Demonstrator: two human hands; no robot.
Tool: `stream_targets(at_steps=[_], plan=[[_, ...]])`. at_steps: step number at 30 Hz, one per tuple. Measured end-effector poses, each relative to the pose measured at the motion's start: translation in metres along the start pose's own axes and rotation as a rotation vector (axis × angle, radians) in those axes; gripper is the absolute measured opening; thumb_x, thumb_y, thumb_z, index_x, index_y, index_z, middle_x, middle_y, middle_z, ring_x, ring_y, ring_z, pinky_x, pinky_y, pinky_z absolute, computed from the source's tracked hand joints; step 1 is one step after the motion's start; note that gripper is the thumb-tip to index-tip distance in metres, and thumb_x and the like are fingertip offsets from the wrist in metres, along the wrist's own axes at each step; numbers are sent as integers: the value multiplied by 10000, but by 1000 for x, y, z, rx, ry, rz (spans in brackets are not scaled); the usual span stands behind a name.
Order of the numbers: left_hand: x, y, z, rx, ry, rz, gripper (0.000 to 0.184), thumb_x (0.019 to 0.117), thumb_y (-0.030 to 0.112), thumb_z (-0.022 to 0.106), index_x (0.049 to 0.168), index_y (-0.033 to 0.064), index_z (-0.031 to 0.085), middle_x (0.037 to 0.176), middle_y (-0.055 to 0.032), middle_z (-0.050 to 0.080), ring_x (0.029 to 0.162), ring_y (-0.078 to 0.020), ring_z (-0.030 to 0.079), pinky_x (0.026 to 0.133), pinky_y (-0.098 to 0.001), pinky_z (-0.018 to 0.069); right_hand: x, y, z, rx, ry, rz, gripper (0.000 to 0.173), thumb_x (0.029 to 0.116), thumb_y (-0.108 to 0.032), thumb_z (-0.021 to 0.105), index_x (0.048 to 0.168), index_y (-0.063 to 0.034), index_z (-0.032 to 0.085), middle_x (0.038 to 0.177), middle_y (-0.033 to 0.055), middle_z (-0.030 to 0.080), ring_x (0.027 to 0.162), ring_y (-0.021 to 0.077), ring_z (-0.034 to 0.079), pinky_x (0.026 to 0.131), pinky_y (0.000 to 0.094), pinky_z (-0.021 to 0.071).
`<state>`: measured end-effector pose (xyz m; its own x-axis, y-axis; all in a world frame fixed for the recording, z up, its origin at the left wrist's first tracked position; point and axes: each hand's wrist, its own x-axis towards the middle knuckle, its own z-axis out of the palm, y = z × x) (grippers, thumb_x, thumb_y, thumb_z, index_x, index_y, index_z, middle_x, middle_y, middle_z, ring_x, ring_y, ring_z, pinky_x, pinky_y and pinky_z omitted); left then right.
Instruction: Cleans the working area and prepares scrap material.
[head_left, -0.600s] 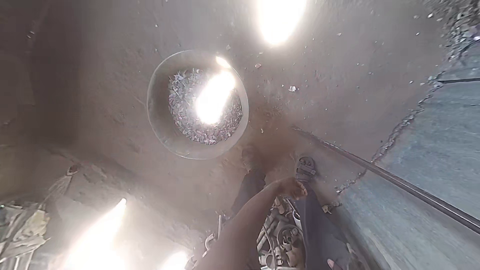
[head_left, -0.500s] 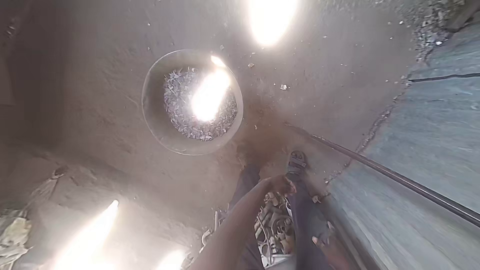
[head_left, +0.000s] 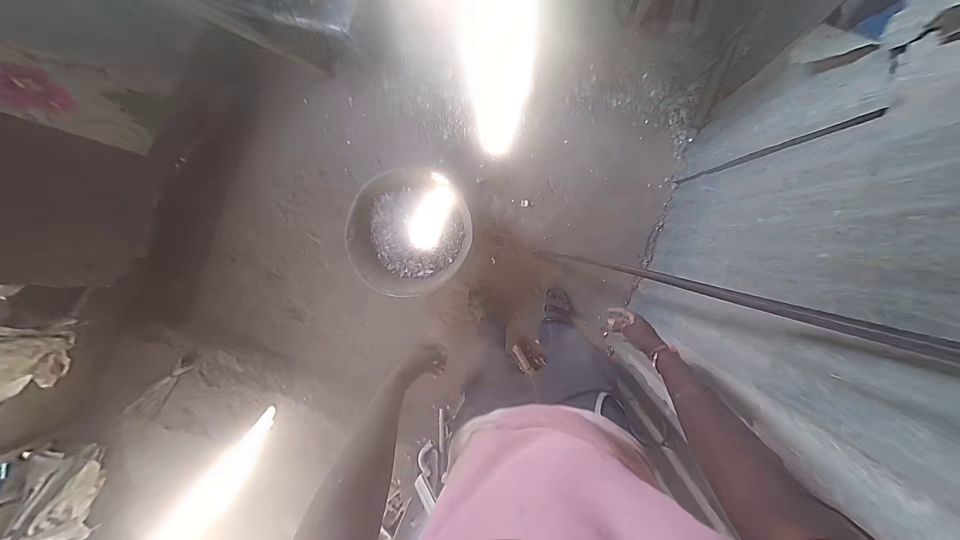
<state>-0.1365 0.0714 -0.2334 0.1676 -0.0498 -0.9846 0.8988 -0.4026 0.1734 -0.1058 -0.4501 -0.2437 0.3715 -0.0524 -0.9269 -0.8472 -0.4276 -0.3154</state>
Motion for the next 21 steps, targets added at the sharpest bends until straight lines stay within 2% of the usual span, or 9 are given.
stream_targets(at_steps=[3, 6, 9, 12, 15, 17, 19, 21], plan=[[-48, 5, 9, -144, 202, 113, 194, 1072, 68, 467, 1172, -73, 555, 938, -110, 626, 754, -155, 657, 734, -340, 586, -29, -18, -49, -18, 69, -56, 445, 1052, -184, 569, 1477, -69, 504, 1330, 211, 627, 1139, 307, 646, 959, 472, 514], [-70, 12, 25, -171, 292, 164, 222, 1076, 71, 455, 1169, -96, 567, 895, -111, 609, 706, -151, 636, 697, -333, 578, -32, -34, -80, 34, 75, -66, 428, 1062, -205, 563, 1469, -83, 511, 1350, 180, 622, 1175, 274, 634, 966, 448, 510], [-80, 5, 37, -37, 277, 139, 277, 1100, 142, 429, 1123, -67, 609, 874, -102, 629, 694, -137, 630, 693, -328, 569, -27, -42, -90, -11, 25, -23, 427, 1061, -214, 569, 1463, -81, 517, 1356, 179, 619, 1178, 274, 629, 963, 448, 503], [-83, 4, 43, 201, 203, 41, 311, 1098, 201, 466, 1168, -29, 662, 966, -151, 662, 787, -199, 635, 777, -397, 553, -23, -44, -89, -84, -1, 2, 413, 1061, -227, 571, 1445, -77, 537, 1340, 169, 632, 1147, 263, 639, 949, 433, 503], [-57, 11, 16, 346, 152, -33, 352, 1093, 264, 496, 1288, 10, 643, 1136, -208, 675, 921, -284, 678, 875, -483, 552, -24, -53, -77, -35, 30, -28, 399, 1064, -227, 559, 1435, -81, 552, 1336, 175, 638, 1159, 275, 650, 960, 449, 514], [-33, 21, -6, 314, 165, -13, 373, 1093, 288, 494, 1304, 12, 630, 1133, -209, 669, 913, -285, 674, 862, -483, 555, -31, -56, -65, -14, 50, -36, 385, 1068, -227, 552, 1424, -82, 560, 1310, 174, 651, 1133, 275, 661, 948, 449, 527], [-19, 61, -30, 308, 181, 48, 427, 1108, 322, 465, 1342, -7, 604, 1156, -231, 661, 938, -301, 663, 899, -489, 535, -34, -63, -53, -53, 51, -51, 375, 1072, -202, 537, 1417, -58, 566, 1286, 191, 658, 1099, 281, 668, 942, 451, 527], [-9, 105, -60, 398, 170, 172, 446, 1118, 312, 427, 1326, -39, 608, 1147, -268, 669, 976, -352, 679, 936, -535, 530, -49, -77, -39, -103, 51, -18, 365, 1074, -162, 526, 1405, -15, 570, 1278, 211, 654, 1086, 275, 664, 971, 431, 514]])
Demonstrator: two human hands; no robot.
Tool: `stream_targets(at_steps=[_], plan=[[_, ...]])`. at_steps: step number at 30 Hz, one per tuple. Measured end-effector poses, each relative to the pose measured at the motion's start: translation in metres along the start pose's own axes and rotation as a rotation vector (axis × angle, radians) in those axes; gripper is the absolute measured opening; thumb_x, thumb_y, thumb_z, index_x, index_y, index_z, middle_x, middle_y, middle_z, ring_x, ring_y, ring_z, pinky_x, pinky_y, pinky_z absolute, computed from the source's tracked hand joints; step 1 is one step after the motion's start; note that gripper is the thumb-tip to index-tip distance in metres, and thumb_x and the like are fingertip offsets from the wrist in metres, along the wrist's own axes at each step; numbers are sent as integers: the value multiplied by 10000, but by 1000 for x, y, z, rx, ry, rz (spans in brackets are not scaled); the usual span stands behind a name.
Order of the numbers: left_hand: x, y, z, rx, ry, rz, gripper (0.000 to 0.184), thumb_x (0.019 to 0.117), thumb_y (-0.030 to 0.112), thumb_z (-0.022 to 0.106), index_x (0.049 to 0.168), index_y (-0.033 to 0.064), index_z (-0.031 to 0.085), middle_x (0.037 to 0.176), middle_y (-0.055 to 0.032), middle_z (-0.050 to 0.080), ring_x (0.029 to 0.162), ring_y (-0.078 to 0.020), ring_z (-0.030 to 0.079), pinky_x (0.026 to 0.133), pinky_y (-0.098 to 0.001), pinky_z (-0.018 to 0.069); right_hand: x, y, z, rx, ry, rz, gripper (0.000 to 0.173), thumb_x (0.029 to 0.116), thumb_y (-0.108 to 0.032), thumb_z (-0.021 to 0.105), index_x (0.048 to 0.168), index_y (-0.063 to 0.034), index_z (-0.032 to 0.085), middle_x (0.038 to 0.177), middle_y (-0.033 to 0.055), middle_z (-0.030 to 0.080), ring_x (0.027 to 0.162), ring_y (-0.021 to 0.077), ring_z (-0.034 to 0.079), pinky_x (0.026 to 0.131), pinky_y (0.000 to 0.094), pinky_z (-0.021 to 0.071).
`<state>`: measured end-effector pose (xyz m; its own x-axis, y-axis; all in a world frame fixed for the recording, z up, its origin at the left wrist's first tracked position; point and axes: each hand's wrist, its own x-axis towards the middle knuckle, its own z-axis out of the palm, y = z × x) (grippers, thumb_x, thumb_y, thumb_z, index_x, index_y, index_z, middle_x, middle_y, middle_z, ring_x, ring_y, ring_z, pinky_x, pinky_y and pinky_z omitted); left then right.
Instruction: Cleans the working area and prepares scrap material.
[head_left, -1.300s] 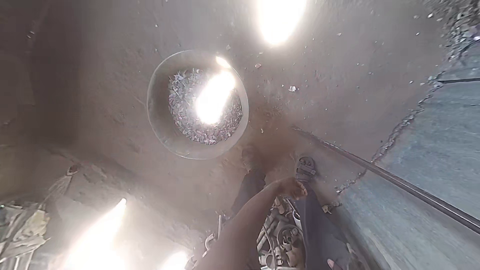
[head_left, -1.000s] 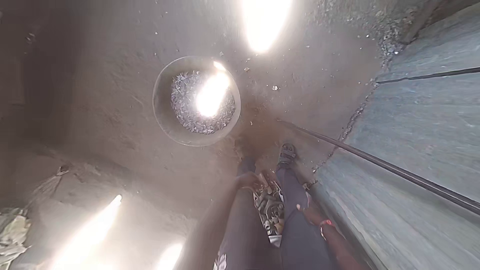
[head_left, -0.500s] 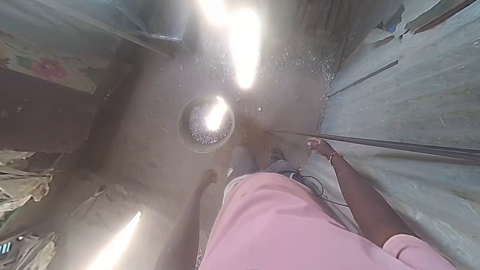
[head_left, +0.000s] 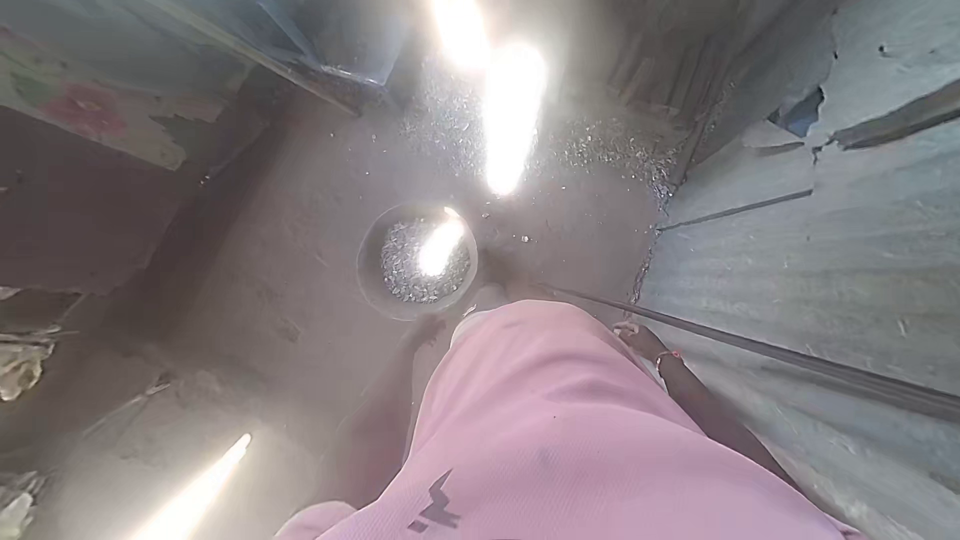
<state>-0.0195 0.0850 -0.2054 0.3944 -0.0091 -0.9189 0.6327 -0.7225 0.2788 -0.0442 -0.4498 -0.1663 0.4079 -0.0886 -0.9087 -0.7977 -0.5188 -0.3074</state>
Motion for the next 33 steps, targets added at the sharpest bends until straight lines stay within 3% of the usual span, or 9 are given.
stream_targets(at_steps=[4, 7, 10, 13, 15, 17, 25, 29, 33], plan=[[-12, 102, -89, -20, -44, 163, 379, 1103, 169, 467, 1385, -64, 563, 1306, -297, 611, 1158, -376, 623, 1045, -505, 464, -67, -100, 11, -115, -7, 202, 361, 1085, -154, 510, 1389, 38, 544, 1267, 247, 611, 1009, 268, 590, 910, 403, 462], [7, 143, -146, -35, -55, 275, 308, 1075, 100, 496, 1328, -15, 627, 1322, -227, 639, 1179, -327, 637, 1023, -486, 494, -6, -134, 1, -205, 4, 2, 382, 1078, -206, 522, 1348, 60, 572, 1212, 268, 639, 1038, 302, 633, 953, 465, 495], [81, 102, -177, -94, -87, 380, 297, 1069, 158, 492, 1289, 50, 661, 1217, -160, 704, 1030, -274, 713, 893, -478, 580, 32, -193, -7, 4, 133, -169, 409, 1091, -228, 492, 1431, -5, 536, 1309, 202, 652, 1164, 271, 666, 1040, 427, 516], [60, 104, -189, -97, -50, 334, 328, 1104, 185, 452, 1332, 20, 620, 1145, -168, 696, 876, -228, 652, 826, -428, 529, 22, -278, -15, 26, 182, -296, 387, 1092, -225, 507, 1435, -48, 546, 1289, 195, 664, 1127, 266, 676, 991, 424, 524], [38, 100, -187, -39, -30, 188, 355, 1114, 206, 437, 1365, 13, 598, 1200, -182, 679, 944, -240, 647, 894, -428, 519, 22, -311, -18, -2, 187, -358, 367, 1090, -243, 518, 1422, -94, 569, 1264, 176, 682, 1113, 269, 681, 966, 452, 529], [42, 66, -180, -103, -78, 118, 373, 1116, 219, 445, 1378, 0, 595, 1285, -203, 662, 1095, -277, 671, 1009, -460, 511, 28, -325, -18, -23, 171, -369, 353, 1094, -237, 507, 1414, -105, 576, 1248, 165, 688, 1097, 260, 683, 941, 448, 531], [38, -30, -126, -1023, 26, 58, 291, 1042, 23, 532, 1326, -34, 565, 1182, -134, 679, 953, -161, 702, 851, -319, 593, 76, -301, -51, -254, 36, -39, 389, 1090, -225, 502, 1441, -63, 541, 1312, 194, 643, 1107, 255, 663, 951, 425, 516], [42, 29, -139, -1207, 67, 303, 366, 1080, 132, 368, 1349, -24, 561, 1249, -147, 674, 1065, -207, 687, 941, -371, 560, 95, -337, -80, -222, 138, -180, 358, 1092, -198, 492, 1419, -75, 572, 1273, 168, 676, 1096, 236, 687, 943, 401, 544], [25, 166, -167, -1460, 142, 616, 451, 1050, 248, 319, 1347, 17, 570, 1333, -141, 656, 1203, -262, 653, 1029, -442, 531, 91, -434, -96, -191, -15, -444, 372, 1110, -203, 446, 1450, -78, 527, 1270, 181, 676, 1097, 255, 690, 926, 423, 551]])
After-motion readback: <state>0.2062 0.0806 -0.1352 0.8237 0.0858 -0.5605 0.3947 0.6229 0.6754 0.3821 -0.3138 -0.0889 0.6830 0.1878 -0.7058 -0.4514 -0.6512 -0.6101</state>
